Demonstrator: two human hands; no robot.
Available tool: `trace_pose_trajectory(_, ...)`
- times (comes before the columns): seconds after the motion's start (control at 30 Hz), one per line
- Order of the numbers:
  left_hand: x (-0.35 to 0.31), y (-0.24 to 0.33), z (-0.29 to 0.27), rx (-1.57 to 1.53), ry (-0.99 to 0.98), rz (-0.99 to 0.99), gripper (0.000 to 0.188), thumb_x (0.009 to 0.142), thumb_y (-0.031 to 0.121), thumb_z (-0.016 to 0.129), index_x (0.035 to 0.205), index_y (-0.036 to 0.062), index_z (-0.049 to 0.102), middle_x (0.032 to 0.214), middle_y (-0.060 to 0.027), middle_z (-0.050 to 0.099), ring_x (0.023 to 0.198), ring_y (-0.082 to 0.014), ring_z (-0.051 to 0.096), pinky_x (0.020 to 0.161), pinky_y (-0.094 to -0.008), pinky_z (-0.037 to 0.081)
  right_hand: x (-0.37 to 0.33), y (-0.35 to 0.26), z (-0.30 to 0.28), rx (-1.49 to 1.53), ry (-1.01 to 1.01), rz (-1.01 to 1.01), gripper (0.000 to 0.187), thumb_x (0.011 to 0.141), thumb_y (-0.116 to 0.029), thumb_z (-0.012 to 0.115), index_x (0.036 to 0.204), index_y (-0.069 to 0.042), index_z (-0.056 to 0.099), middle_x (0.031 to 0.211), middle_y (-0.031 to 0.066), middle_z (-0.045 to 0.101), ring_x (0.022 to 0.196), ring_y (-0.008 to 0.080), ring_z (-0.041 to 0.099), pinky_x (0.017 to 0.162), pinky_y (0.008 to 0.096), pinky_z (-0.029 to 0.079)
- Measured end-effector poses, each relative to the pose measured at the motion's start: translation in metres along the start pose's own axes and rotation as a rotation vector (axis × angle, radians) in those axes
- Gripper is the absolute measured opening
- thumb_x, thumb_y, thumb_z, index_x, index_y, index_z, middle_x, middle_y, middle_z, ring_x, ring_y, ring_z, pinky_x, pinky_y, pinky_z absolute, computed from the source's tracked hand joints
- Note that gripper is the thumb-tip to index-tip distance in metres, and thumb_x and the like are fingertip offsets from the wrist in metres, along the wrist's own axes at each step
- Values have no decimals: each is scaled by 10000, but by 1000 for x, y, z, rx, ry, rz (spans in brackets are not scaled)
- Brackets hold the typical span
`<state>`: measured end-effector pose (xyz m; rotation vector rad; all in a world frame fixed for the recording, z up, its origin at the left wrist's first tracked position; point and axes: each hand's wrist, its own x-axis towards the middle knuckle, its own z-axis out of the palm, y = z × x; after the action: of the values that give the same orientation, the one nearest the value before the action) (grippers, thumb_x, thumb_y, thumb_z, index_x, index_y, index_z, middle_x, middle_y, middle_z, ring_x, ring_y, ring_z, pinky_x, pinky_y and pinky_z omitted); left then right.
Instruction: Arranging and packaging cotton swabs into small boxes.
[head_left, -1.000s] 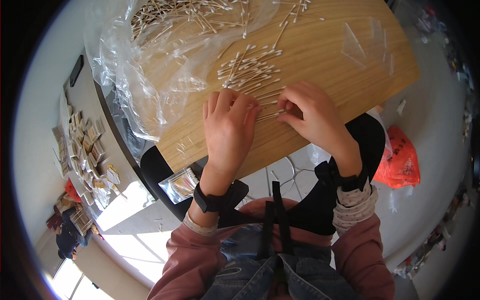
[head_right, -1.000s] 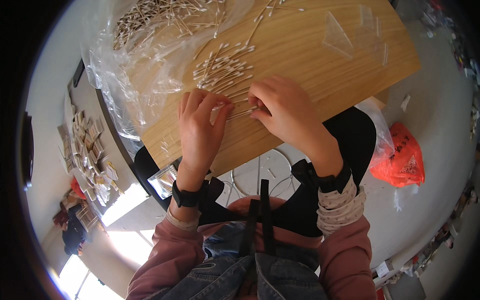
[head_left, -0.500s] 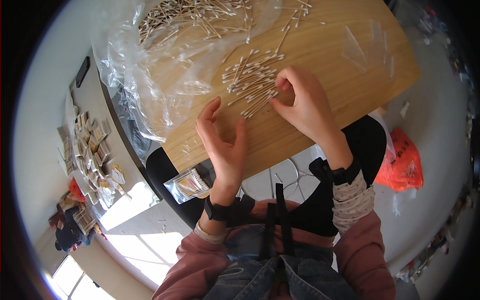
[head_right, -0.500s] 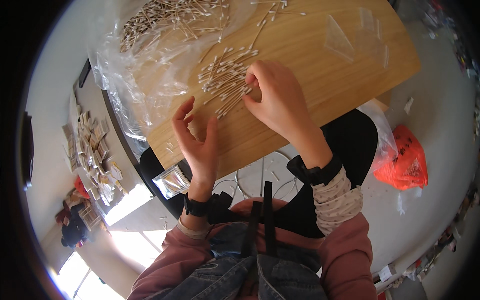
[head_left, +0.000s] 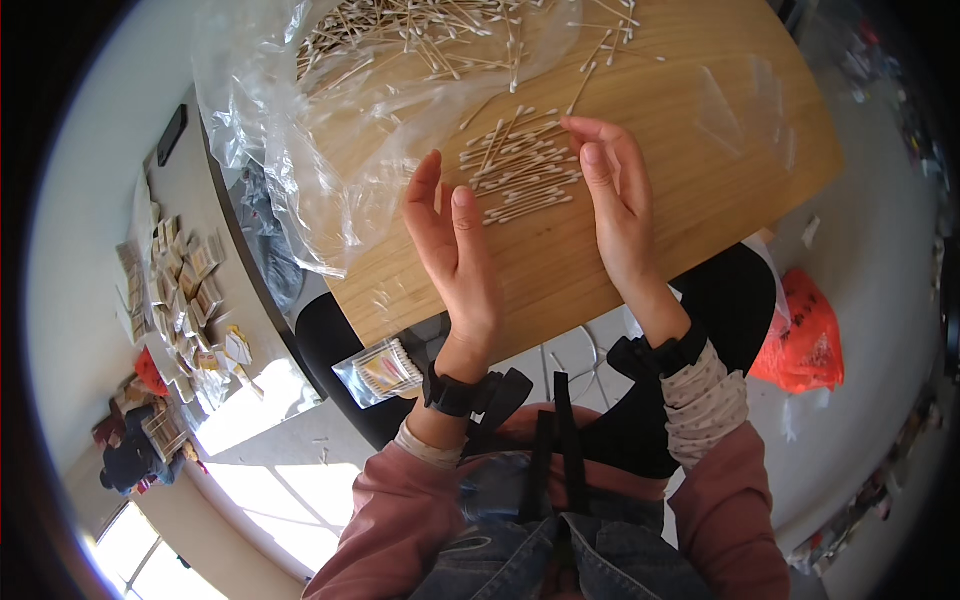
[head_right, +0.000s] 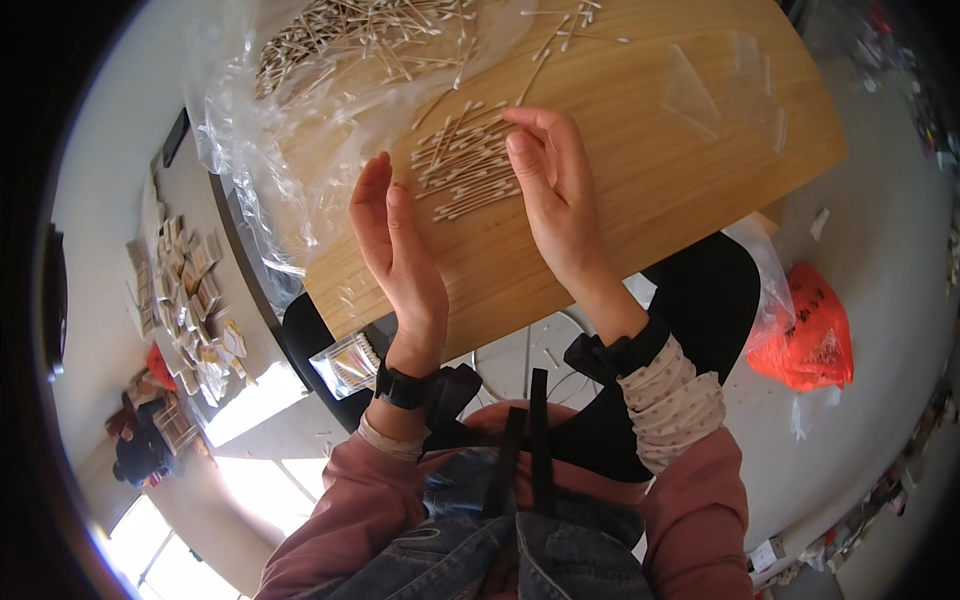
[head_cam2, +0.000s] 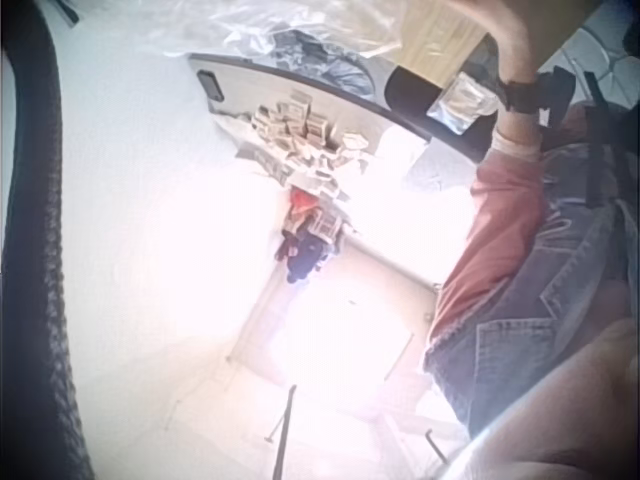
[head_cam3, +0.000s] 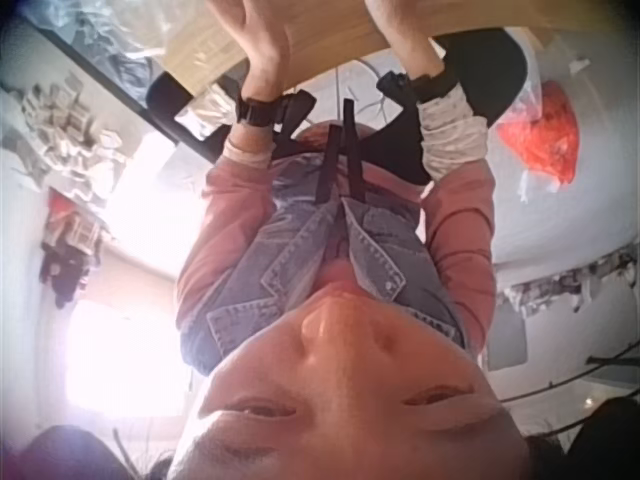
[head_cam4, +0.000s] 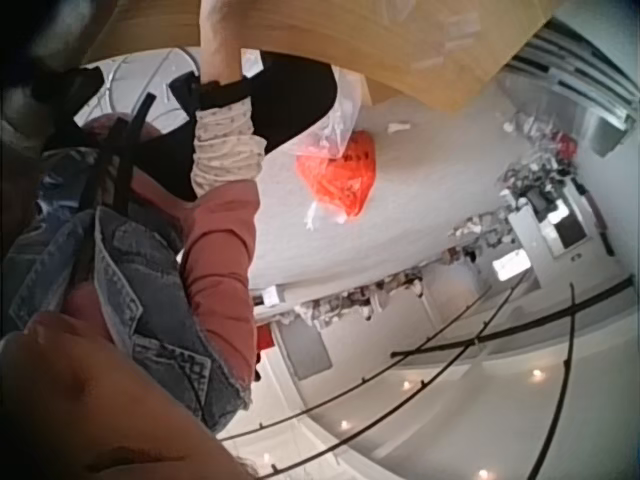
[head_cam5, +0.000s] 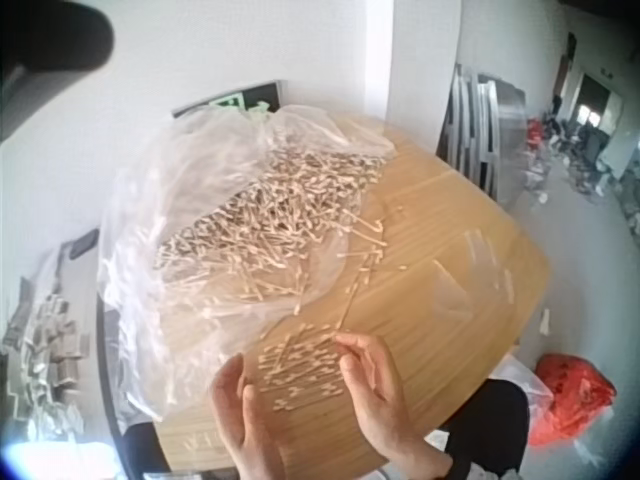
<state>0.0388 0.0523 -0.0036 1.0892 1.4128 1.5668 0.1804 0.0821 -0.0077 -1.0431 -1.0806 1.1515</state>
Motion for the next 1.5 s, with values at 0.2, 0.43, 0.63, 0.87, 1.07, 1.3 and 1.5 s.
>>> trace_pose_trajectory(0.2,0,5,18,-147,74,-77,462,1119,270,392,1482,-16,391,1536,-153,440,1449,-228,378,1218,-367,268,-3,-2,10,26,13,-39,375,1104,-320,475,1323,-20,527,1335,101,582,1216,149,526,1038,282,402)
trace_pose_trajectory(0.43,-13,-1,23,-203,58,-110,508,1125,321,362,1518,-2,370,1557,-124,422,1444,-230,371,1194,-364,281,-18,-1,14,104,-30,50,473,1120,-369,376,1348,26,500,1406,173,540,1367,232,475,1215,395,309)
trace_pose_trajectory(0.63,-28,4,0,217,-15,67,368,1019,144,615,1353,16,532,1349,-118,552,1263,-229,488,1094,-366,376,-14,-12,1,121,47,61,425,1108,-337,432,1332,13,519,1360,151,570,1324,207,509,1147,374,376)
trace_pose_trajectory(0.87,-2,6,-13,782,-158,305,175,838,75,771,990,63,684,1013,-130,548,981,-316,511,869,-403,430,-13,-45,-32,-782,-400,-110,377,757,-28,812,971,-76,505,930,78,599,898,272,622,743,392,488)
trace_pose_trajectory(1.07,8,5,-13,786,-273,325,110,819,44,761,898,55,685,958,-116,551,941,-320,505,845,-422,434,-20,-40,-25,-881,-386,-108,386,714,-21,799,910,-73,471,866,100,576,853,338,601,691,433,471)
trace_pose_trajectory(1.3,6,14,-24,793,-243,412,104,842,51,745,922,53,679,976,-120,547,953,-317,505,856,-422,431,-23,-28,-12,-851,-265,-126,346,717,-43,778,892,-63,480,826,110,568,821,347,592,694,445,470)
trace_pose_trajectory(1.5,-27,26,-30,886,-415,372,114,829,62,755,912,56,676,988,-118,537,947,-318,513,858,-421,438,-7,-31,-33,-499,-64,-31,232,789,37,676,925,-58,514,843,48,567,750,181,544,688,305,473)
